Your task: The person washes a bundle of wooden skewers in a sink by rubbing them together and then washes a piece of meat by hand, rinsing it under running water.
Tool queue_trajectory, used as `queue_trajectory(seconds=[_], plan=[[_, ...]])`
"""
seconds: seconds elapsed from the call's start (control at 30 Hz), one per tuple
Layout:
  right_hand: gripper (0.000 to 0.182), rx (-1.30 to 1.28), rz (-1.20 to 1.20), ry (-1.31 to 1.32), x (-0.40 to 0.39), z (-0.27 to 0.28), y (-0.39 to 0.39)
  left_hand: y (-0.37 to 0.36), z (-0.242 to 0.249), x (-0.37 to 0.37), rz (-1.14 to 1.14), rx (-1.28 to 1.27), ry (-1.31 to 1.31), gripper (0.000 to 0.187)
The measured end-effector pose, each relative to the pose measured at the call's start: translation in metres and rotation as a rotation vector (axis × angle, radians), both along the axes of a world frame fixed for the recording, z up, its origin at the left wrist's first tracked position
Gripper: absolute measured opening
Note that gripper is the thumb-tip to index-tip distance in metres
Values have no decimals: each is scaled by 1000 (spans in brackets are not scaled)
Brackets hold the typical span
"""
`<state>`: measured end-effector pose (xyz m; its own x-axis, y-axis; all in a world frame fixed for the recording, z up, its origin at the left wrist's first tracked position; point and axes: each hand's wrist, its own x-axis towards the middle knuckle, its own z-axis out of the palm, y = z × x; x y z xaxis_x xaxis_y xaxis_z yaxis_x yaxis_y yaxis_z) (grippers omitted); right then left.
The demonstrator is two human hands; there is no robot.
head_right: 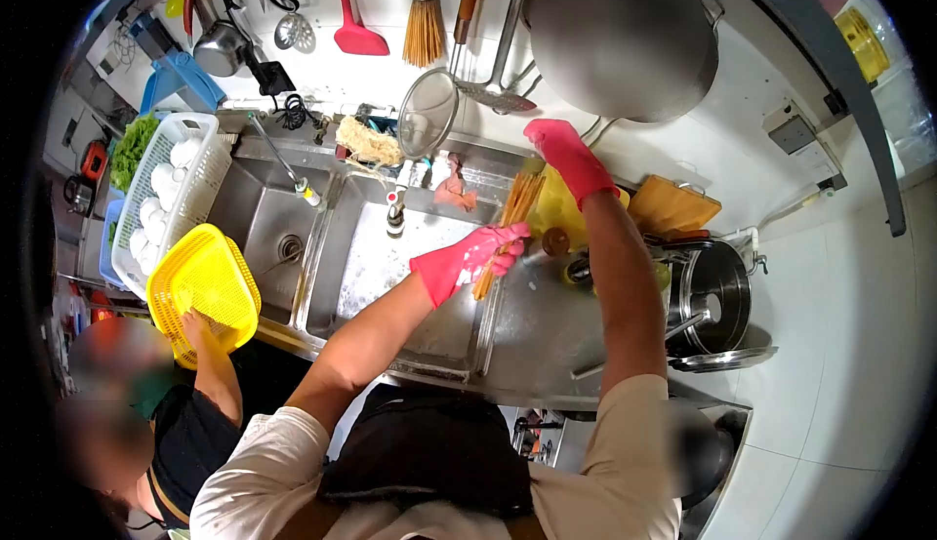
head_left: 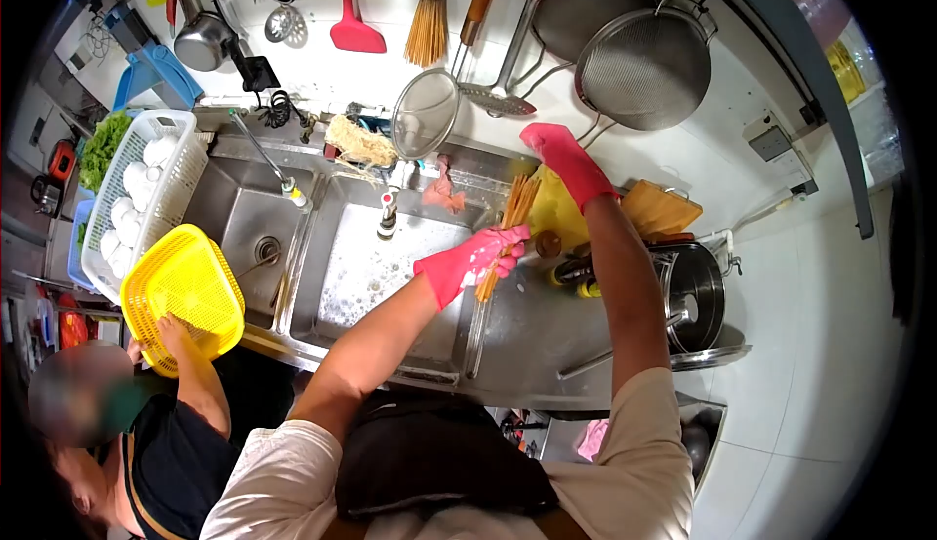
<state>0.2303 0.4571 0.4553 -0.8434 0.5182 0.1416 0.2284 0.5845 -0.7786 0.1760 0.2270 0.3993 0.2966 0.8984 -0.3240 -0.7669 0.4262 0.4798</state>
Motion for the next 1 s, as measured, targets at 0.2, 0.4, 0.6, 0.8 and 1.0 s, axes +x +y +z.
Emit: queue_trajectory(seconds=[0.2, 0.4, 0.6, 0.8, 1.0], plan=[[24, -40, -116, -115, -3, -6, -7, 11, 10, 6, 12, -59, 203, 17], [21, 99, -207, -159, -10, -42, 16, 14, 9, 6, -2, -41, 232, 17], [19, 814, -279, 275, 4, -14, -49, -27, -19, -7, 84, -70, 352, 18], [50, -30, -639, 559, -18, -137, -195, -83, -111, -19, 234, -84, 629, 17], [40, -948, -795, 272, -44, -261, -245, -150, -232, -3, 278, -48, 1340, 39]])
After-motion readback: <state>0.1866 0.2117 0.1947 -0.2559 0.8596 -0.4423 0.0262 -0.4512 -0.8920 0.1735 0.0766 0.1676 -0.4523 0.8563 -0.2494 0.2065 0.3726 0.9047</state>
